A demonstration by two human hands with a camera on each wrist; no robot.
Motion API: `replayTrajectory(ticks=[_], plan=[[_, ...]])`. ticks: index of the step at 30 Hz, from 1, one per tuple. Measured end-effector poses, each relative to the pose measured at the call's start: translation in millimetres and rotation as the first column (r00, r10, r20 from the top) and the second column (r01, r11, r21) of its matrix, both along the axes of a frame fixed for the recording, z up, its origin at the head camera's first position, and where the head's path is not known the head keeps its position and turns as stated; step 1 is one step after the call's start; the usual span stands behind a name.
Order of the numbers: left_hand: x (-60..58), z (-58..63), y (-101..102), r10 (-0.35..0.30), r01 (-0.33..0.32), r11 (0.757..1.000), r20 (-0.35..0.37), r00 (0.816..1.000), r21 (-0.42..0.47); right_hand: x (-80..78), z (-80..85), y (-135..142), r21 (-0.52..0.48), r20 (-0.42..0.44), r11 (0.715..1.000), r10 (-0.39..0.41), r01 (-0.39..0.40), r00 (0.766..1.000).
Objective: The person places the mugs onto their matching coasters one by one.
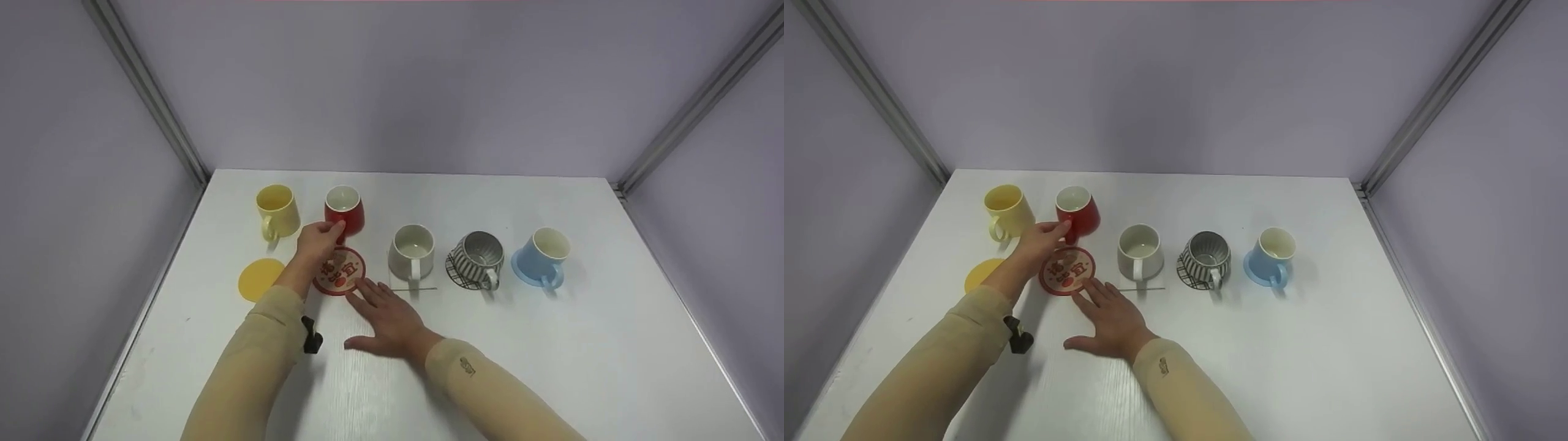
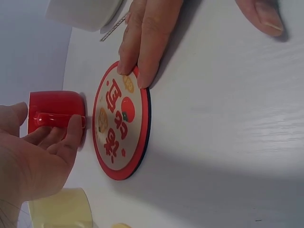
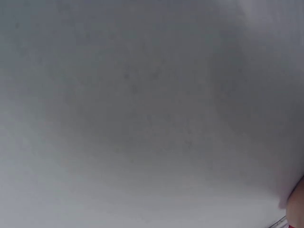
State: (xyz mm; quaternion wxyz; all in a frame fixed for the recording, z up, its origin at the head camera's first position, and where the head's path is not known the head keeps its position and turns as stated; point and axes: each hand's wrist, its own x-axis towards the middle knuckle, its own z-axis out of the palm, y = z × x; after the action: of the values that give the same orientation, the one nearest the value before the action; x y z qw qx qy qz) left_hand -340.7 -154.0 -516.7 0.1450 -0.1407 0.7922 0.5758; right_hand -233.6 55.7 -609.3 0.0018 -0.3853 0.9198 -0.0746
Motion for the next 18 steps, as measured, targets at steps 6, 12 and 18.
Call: replayTrajectory(ticks=[6,12,18], plan=[[-2.8,-1.3,0.8,0.0,-0.001,1.0,0.038,0.999,0.02,0.5,1.0,-3.0,0.015,0.027,1.0,-0.012,0.012,1.0],[-1.5,-8.3,1.0,0.03,-0.032,0.997,0.026,0.999,0.068,4.5,2.7,-7.7,0.02,0.024,1.0,-0.011,0.011,1.0],[-2.8,-13.1,3.3,0.066,-0.067,0.986,0.015,0.998,0.153,7.3,4.1,-10.5,0.007,0.052,1.0,-0.019,0.018,0.998]])
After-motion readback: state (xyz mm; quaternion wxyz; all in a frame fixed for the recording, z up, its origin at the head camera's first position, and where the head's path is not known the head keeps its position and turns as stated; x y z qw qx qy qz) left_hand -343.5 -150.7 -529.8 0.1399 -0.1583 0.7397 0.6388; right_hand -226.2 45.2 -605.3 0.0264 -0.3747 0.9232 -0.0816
